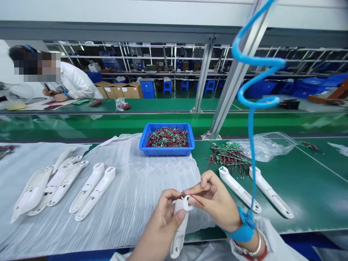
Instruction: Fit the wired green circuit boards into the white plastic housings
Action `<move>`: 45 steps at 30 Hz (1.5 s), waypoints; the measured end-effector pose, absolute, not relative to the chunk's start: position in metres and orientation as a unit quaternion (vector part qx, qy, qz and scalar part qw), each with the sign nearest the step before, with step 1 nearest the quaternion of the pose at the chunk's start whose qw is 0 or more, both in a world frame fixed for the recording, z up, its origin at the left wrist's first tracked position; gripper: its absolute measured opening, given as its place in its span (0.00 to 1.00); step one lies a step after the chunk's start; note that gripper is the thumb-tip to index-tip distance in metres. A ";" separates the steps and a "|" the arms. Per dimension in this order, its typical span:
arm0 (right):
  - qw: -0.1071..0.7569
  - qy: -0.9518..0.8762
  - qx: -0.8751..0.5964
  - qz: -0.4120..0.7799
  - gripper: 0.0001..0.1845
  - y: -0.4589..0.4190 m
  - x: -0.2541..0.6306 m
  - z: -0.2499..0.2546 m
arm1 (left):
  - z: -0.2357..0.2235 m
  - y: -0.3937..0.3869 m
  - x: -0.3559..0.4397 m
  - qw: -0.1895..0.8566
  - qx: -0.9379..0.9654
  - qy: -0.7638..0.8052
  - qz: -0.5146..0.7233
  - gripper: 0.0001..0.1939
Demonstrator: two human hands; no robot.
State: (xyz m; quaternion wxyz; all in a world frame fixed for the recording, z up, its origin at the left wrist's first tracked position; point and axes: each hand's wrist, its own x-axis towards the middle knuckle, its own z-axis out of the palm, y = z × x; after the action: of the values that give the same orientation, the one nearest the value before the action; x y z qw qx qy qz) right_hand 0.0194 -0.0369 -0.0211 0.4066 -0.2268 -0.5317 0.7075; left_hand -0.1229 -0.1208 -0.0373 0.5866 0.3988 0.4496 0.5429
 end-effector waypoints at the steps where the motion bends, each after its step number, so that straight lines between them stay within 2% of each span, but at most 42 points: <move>1: 0.393 -0.530 -0.239 0.713 0.23 -0.033 0.027 -0.016 | -0.036 -0.121 -0.133 0.581 0.432 0.463 0.511 0.20; 3: 0.391 -0.531 -0.272 0.701 0.25 -0.018 0.055 -0.001 | -0.032 -0.120 -0.169 0.508 0.511 0.550 0.423 0.27; 6: 0.409 -0.553 -0.361 0.630 0.24 0.022 0.123 0.029 | -0.030 -0.111 -0.251 0.123 0.538 0.742 0.381 0.22; 7: 0.398 -0.566 -0.399 0.601 0.24 0.039 0.149 0.038 | -0.033 -0.108 -0.278 0.081 0.516 0.763 0.381 0.22; 11: 0.359 -0.589 -0.544 0.477 0.18 0.103 0.235 0.039 | -0.055 -0.101 -0.341 0.042 0.464 0.803 0.373 0.14; 15: 0.329 -0.606 -0.608 0.394 0.13 0.136 0.263 -0.005 | -0.069 -0.104 -0.336 0.024 0.467 0.810 0.355 0.13; 18: 0.234 -0.670 -0.658 0.254 0.11 0.142 0.259 -0.032 | -0.055 -0.107 -0.322 0.027 0.465 0.795 0.389 0.11; 21: 0.145 -0.706 -0.679 0.137 0.17 0.148 0.250 -0.030 | -0.028 -0.112 -0.310 0.055 0.416 0.807 0.415 0.11; 23: 0.113 -0.721 -0.677 0.094 0.20 0.153 0.237 -0.016 | -0.011 -0.115 -0.300 0.107 0.336 0.836 0.421 0.16; 25: 0.086 -0.750 -0.653 0.056 0.18 0.158 0.209 0.003 | 0.003 -0.118 -0.283 0.206 0.272 0.799 0.495 0.20; 28: 0.069 -0.823 -0.562 0.036 0.14 0.161 0.132 0.026 | 0.013 -0.117 -0.238 0.391 0.239 0.652 0.605 0.26; 31: 0.066 -0.896 -0.436 0.057 0.13 0.164 0.034 0.034 | 0.010 -0.113 -0.182 0.537 0.198 0.553 0.605 0.32; 34: 0.068 -0.926 -0.365 0.072 0.13 0.171 -0.050 0.030 | -0.001 -0.114 -0.141 0.640 0.180 0.472 0.579 0.30; 37: 0.057 -0.934 -0.342 0.083 0.13 0.182 -0.097 0.019 | -0.010 -0.120 -0.133 0.681 0.181 0.442 0.555 0.28; 41: 0.047 -0.934 -0.339 0.098 0.13 0.192 -0.113 0.004 | -0.010 -0.130 -0.147 0.664 0.171 0.462 0.563 0.27; 45: 0.103 -0.927 -0.341 0.116 0.12 0.194 -0.102 0.001 | -0.008 -0.129 -0.151 0.653 0.151 0.478 0.568 0.27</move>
State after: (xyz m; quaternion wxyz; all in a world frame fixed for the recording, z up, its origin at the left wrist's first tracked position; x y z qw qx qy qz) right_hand -0.1020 0.1938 0.0010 0.1031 -0.3409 -0.9271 0.1164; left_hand -0.1513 -0.1294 -0.0078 0.6528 0.1507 0.4783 0.5678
